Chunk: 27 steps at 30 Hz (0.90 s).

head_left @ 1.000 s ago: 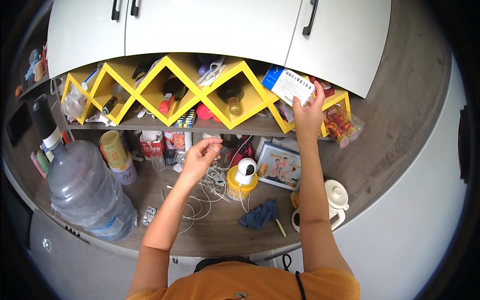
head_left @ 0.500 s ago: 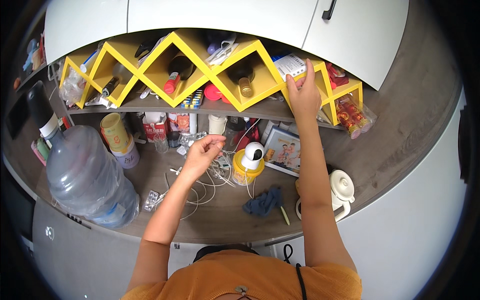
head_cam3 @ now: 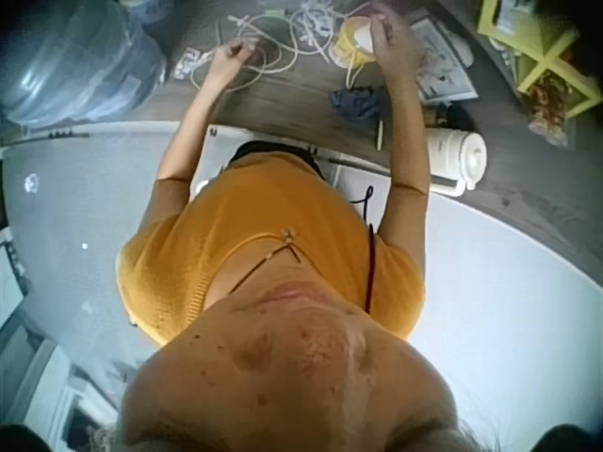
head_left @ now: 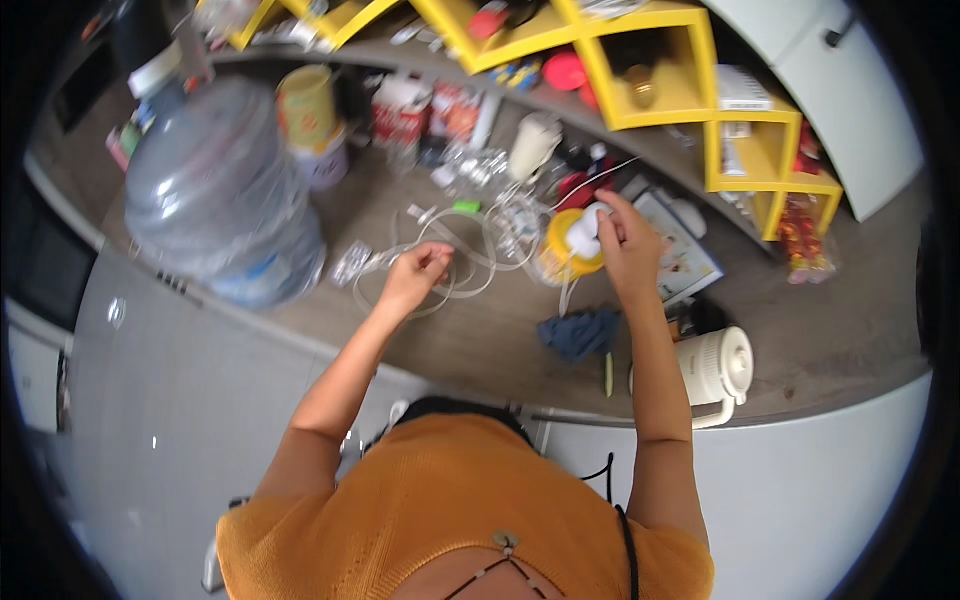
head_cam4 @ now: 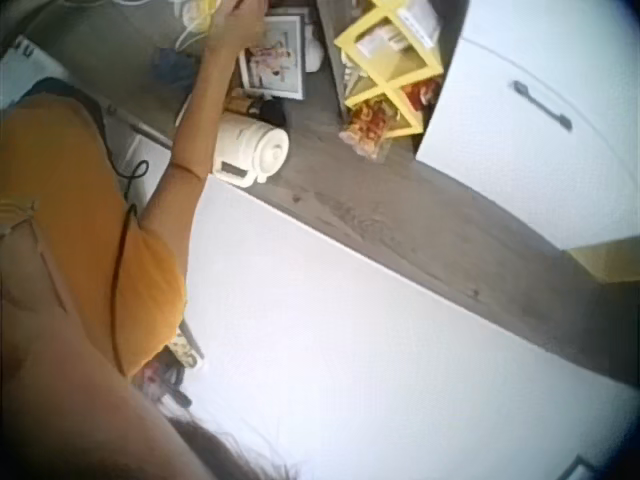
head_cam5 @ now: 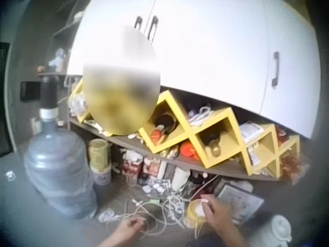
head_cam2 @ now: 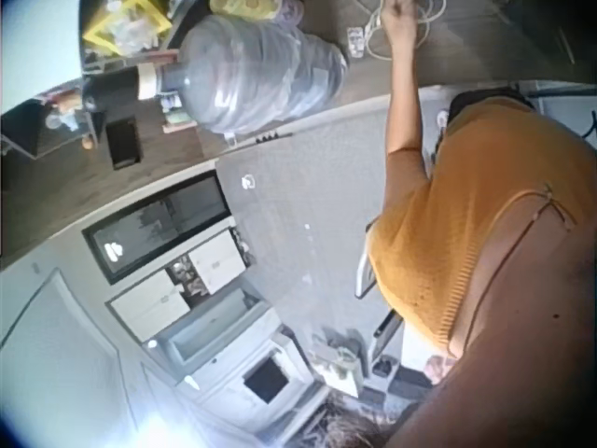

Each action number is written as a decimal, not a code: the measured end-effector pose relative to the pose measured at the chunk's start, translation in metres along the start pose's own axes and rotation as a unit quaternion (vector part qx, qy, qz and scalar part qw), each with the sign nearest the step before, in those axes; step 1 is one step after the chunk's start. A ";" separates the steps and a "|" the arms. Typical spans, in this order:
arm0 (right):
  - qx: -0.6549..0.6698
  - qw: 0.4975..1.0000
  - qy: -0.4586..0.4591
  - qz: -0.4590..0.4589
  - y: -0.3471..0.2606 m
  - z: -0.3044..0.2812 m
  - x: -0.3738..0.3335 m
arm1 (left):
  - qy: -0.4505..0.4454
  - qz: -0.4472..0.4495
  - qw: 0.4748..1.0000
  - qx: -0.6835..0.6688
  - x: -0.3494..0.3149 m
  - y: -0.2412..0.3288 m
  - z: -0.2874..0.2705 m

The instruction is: The person untangles a white power cord by hand, handles a blue cloth, and moves several boxes and a container, placing items into a yellow geometric shelf.

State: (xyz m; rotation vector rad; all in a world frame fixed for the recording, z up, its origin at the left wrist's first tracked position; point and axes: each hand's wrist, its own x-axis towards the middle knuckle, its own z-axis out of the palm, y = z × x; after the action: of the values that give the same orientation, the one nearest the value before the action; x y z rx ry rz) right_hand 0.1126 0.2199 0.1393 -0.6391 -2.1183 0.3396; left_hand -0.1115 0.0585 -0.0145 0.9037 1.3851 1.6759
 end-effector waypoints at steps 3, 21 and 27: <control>0.024 0.991 -0.132 -0.002 0.001 0.041 -0.049 | 0.040 -0.041 0.996 0.068 -0.034 -0.026 -0.014; -0.080 0.915 -0.390 -0.070 -0.018 0.206 -0.155 | 0.273 -0.010 0.813 0.515 -0.070 -0.079 -0.124; -0.123 0.908 -0.394 -0.068 -0.001 0.196 -0.159 | 0.269 -0.037 0.822 0.501 -0.061 -0.083 -0.118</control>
State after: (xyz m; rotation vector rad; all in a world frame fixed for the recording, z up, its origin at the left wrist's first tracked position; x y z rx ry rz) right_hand 0.0302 0.1285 -0.0815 -0.5376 -3.0048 0.2797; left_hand -0.1779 -0.0387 -0.1178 0.8909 2.7755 1.0842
